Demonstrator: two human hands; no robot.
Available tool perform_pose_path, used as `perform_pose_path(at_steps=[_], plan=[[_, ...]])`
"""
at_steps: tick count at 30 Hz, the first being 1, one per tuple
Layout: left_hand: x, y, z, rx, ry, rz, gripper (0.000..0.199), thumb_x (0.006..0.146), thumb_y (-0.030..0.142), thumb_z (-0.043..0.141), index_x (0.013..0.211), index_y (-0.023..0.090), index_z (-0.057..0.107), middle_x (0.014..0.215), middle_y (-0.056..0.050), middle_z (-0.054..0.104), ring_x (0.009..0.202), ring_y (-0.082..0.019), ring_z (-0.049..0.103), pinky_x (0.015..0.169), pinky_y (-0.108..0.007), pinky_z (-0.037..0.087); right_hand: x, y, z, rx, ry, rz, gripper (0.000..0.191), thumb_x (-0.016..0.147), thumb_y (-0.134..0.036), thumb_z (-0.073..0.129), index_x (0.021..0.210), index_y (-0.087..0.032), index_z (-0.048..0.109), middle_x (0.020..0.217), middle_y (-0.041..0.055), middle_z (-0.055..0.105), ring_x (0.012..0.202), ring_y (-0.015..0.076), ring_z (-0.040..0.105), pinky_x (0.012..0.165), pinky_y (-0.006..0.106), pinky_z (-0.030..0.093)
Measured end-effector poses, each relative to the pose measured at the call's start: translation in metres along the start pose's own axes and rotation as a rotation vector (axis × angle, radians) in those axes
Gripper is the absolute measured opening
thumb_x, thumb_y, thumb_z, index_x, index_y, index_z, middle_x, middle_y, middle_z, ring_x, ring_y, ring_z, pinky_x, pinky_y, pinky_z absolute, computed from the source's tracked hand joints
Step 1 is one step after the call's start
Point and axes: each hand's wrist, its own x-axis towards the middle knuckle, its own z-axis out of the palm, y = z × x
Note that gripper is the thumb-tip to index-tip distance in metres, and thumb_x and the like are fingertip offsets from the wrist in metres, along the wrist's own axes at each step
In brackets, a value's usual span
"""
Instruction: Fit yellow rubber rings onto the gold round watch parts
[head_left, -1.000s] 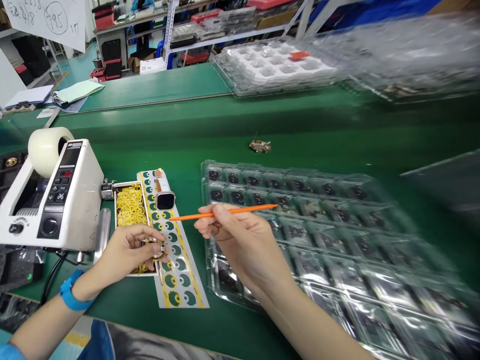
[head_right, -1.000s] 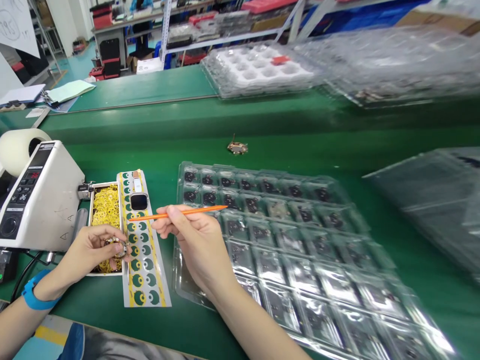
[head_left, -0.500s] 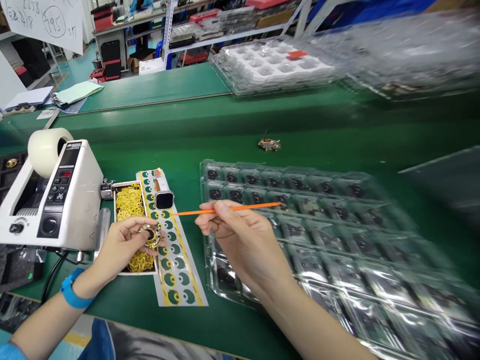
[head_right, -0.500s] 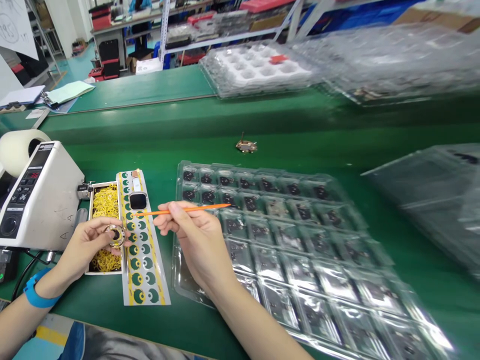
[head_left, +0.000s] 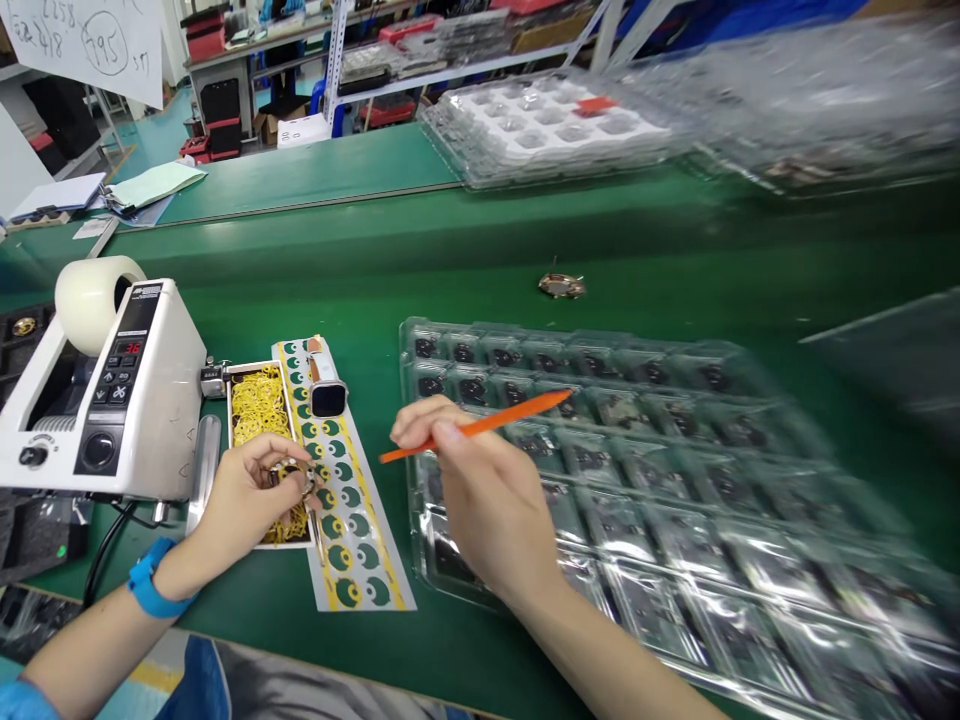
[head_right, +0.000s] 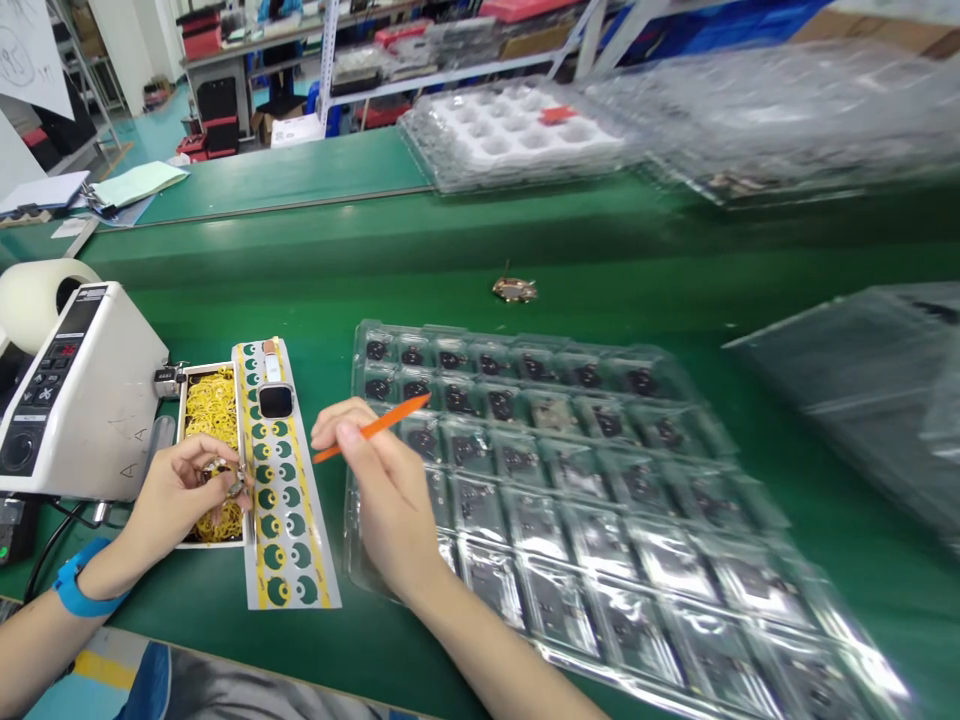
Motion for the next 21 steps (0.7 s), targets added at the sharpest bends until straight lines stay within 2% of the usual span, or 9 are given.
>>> perform_pose_path(at_steps=[2, 5, 8, 10, 14, 21], plan=[[0.0, -0.002, 0.002, -0.043, 0.003, 0.023, 0.018, 0.07, 0.02, 0.067, 0.084, 0.015, 0.058, 0.074, -0.002, 0.068, 0.063, -0.015, 0.068, 0.044, -0.016, 0.049, -0.006, 0.001, 0.004, -0.18, -0.096, -0.164, 0.026, 0.096, -0.022, 0.044, 0.076, -0.021, 0.06, 0.069, 0.0003, 0.056, 0.066, 0.0129, 0.055, 0.061, 0.023, 0.045], [0.0, -0.006, 0.005, -0.072, -0.005, 0.072, 0.023, 0.069, 0.017, 0.067, 0.091, 0.016, 0.059, 0.073, 0.001, 0.066, 0.064, -0.011, 0.065, 0.058, -0.019, 0.055, -0.015, 0.006, 0.011, -0.446, -0.234, -0.361, 0.018, 0.092, -0.01, 0.046, 0.089, -0.019, 0.061, 0.068, -0.0009, 0.057, 0.055, 0.011, 0.053, 0.051, 0.021, 0.042], [-0.002, -0.009, 0.008, -0.038, -0.006, 0.104, 0.033, 0.066, 0.008, 0.064, 0.097, 0.018, 0.058, 0.073, 0.004, 0.063, 0.063, -0.008, 0.063, 0.061, -0.015, 0.052, -0.021, 0.013, 0.017, -0.599, -0.237, -0.459, 0.013, 0.09, -0.01, 0.05, 0.09, -0.016, 0.062, 0.067, 0.0007, 0.059, 0.054, 0.0117, 0.055, 0.047, 0.021, 0.041], [-0.003, -0.012, 0.01, -0.04, -0.021, 0.117, 0.036, 0.066, 0.006, 0.06, 0.1, 0.019, 0.056, 0.077, 0.003, 0.064, 0.069, -0.008, 0.065, 0.065, -0.015, 0.053, -0.023, 0.016, 0.019, -0.646, -0.213, -0.47, 0.012, 0.09, -0.011, 0.05, 0.089, -0.014, 0.062, 0.069, 0.0026, 0.061, 0.058, 0.0131, 0.059, 0.048, 0.021, 0.043], [-0.005, -0.02, 0.012, -0.005, -0.039, 0.166, 0.044, 0.069, 0.006, 0.054, 0.111, 0.021, 0.054, 0.096, -0.002, 0.065, 0.086, -0.013, 0.067, 0.08, -0.023, 0.055, -0.023, 0.018, 0.02, -0.674, -0.19, -0.419, 0.014, 0.09, -0.012, 0.05, 0.087, -0.015, 0.062, 0.069, 0.0029, 0.063, 0.058, 0.0135, 0.06, 0.049, 0.022, 0.043], [-0.011, -0.025, 0.01, 0.412, -0.063, 0.327, 0.051, 0.077, 0.005, 0.046, 0.126, 0.018, 0.052, 0.104, -0.009, 0.068, 0.098, -0.023, 0.066, 0.084, -0.037, 0.056, -0.021, 0.016, 0.023, -0.671, -0.201, -0.22, 0.015, 0.084, -0.013, 0.048, 0.079, -0.017, 0.062, 0.066, -0.0005, 0.061, 0.05, 0.0101, 0.051, 0.047, 0.021, 0.038]])
